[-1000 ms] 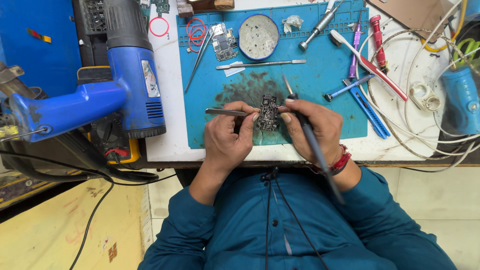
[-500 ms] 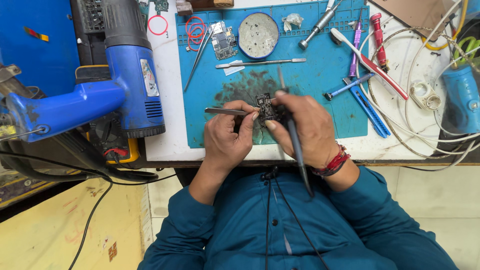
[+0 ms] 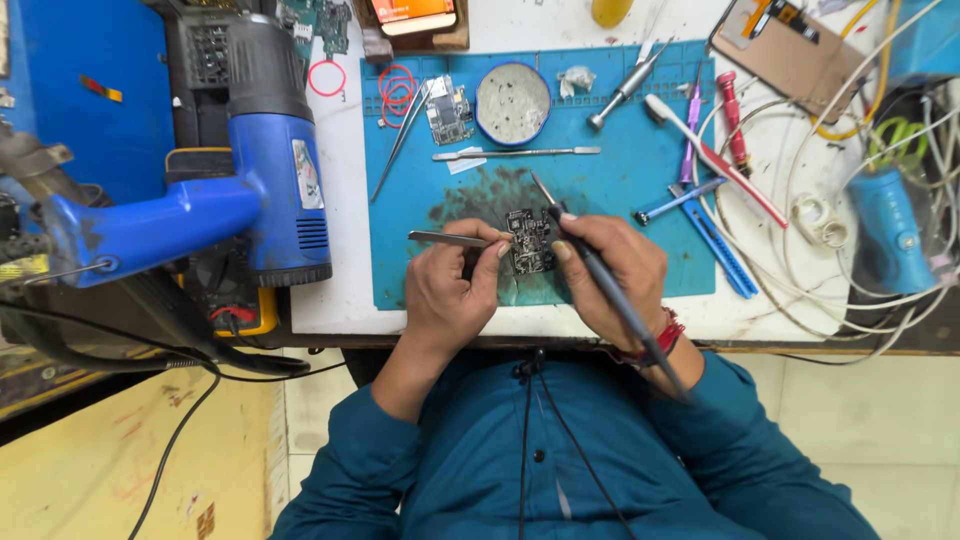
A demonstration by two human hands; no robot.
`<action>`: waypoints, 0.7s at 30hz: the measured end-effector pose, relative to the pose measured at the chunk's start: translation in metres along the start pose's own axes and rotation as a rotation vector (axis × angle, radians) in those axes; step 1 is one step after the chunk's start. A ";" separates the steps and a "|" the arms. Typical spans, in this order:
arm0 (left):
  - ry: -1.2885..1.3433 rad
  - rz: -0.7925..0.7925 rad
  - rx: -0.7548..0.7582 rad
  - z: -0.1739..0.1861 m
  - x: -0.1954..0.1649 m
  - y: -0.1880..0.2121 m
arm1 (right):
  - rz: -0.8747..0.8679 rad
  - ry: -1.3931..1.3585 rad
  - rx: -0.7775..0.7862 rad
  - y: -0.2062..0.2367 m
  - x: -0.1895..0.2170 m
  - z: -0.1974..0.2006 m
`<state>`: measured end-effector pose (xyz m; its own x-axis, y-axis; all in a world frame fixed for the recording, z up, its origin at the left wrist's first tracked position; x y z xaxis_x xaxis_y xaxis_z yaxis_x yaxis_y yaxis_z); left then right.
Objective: The person uses a soldering iron and tweezers to work on a small circuit board. They hold the board with tweezers in the left hand and apply the soldering iron with the right hand to various points on the board throughout the clip.
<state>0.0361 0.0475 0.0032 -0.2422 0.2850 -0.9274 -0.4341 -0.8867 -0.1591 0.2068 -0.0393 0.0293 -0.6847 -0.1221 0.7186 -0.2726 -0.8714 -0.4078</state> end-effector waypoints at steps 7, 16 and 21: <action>0.056 0.152 -0.044 -0.002 0.008 -0.005 | -0.014 -0.018 -0.053 0.004 -0.004 -0.001; 0.001 0.082 -0.033 -0.004 0.004 -0.004 | 0.041 -0.094 -0.043 0.018 -0.003 0.010; -0.049 -0.002 -0.075 -0.003 0.005 -0.002 | 0.053 -0.065 0.011 0.014 0.003 0.007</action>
<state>0.0387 0.0497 -0.0020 -0.2840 0.3023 -0.9099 -0.3686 -0.9105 -0.1875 0.2063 -0.0552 0.0298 -0.6528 -0.1987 0.7310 -0.2290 -0.8681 -0.4405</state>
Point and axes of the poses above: each hand's wrist, its own y-axis away from the middle knuckle, its own z-axis out of the back of the hand, x = y × z, the point moved 5 cm from there along -y, towards the middle knuckle, and after that the axes turned 1 degree about -z, right-handed, at the moved point
